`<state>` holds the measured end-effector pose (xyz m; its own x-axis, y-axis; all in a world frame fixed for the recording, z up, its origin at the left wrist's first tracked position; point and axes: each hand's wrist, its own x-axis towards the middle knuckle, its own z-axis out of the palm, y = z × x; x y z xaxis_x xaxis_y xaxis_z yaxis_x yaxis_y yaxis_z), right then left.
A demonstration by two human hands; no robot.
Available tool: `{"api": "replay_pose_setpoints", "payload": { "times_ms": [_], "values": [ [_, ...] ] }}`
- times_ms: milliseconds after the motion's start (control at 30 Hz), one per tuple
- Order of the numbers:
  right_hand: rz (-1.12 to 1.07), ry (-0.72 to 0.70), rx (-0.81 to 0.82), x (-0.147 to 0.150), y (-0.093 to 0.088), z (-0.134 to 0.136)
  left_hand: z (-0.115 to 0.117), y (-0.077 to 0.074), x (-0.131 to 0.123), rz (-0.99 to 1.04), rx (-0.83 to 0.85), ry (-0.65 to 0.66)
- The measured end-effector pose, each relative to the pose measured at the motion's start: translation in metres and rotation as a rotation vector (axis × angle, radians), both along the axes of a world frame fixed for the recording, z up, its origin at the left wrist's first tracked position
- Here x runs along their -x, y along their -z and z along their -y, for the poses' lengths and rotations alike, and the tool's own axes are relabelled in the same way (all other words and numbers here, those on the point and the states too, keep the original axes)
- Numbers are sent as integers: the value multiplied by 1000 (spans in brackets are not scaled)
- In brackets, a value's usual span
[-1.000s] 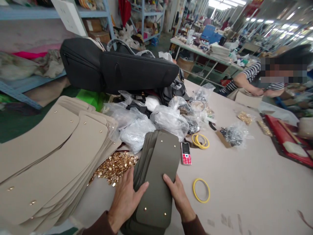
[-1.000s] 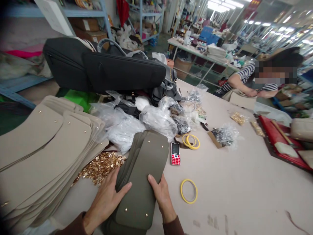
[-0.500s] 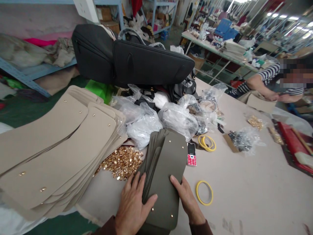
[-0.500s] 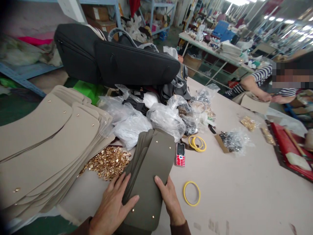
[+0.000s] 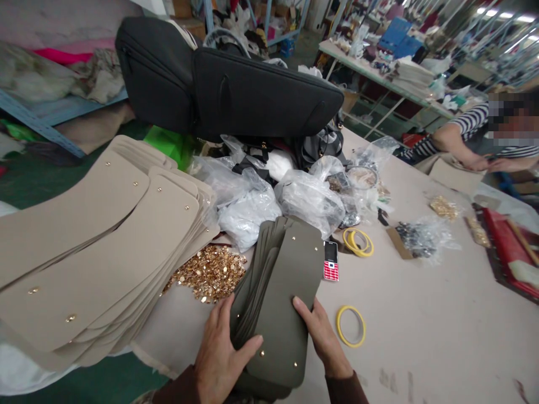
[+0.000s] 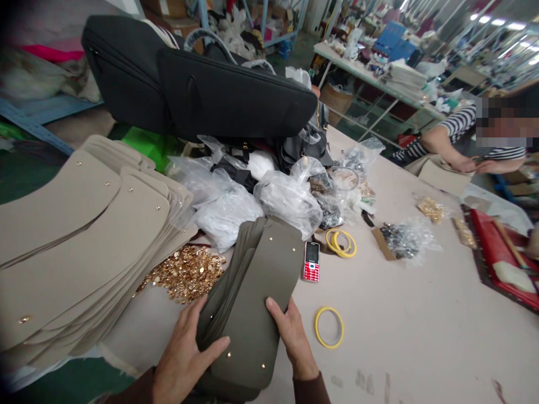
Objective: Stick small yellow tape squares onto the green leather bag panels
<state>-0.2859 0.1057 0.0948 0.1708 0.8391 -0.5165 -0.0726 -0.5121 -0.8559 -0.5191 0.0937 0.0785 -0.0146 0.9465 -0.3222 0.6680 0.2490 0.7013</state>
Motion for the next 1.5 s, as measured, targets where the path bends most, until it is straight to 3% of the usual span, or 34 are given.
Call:
{"api": "replay_pose_setpoints", "payload": {
  "times_ms": [167, 333, 667, 833, 1000, 1133, 1333, 1500],
  "values": [
    [3, -2, 23, 1, -1, -2, 0, -1, 8, -2, 76, -40],
    [23, 50, 69, -5, 0, -1, 5, -10, 2, 172, 186, 9],
    [2, 28, 130, -14, 0, -2, -1, -2, 3, 26, 75, -41],
    [-75, -3, 130, -21, 7, 0, 4, -7, 1, 99, 202, -58],
    [-74, -49, 136, -31, 11, 1, 13, -6, -1, 183, 313, 9],
    [-76, -58, 136, -36, 14, 2, 9, 2, 3, 138, 229, -37],
    [-108, -41, 144, -38, 16, 1, 17, 12, 0, 53, 128, -3],
    [-104, -55, 136, -38, 17, 1, 19, 11, 2, 4, 78, 19]
  ]
}}
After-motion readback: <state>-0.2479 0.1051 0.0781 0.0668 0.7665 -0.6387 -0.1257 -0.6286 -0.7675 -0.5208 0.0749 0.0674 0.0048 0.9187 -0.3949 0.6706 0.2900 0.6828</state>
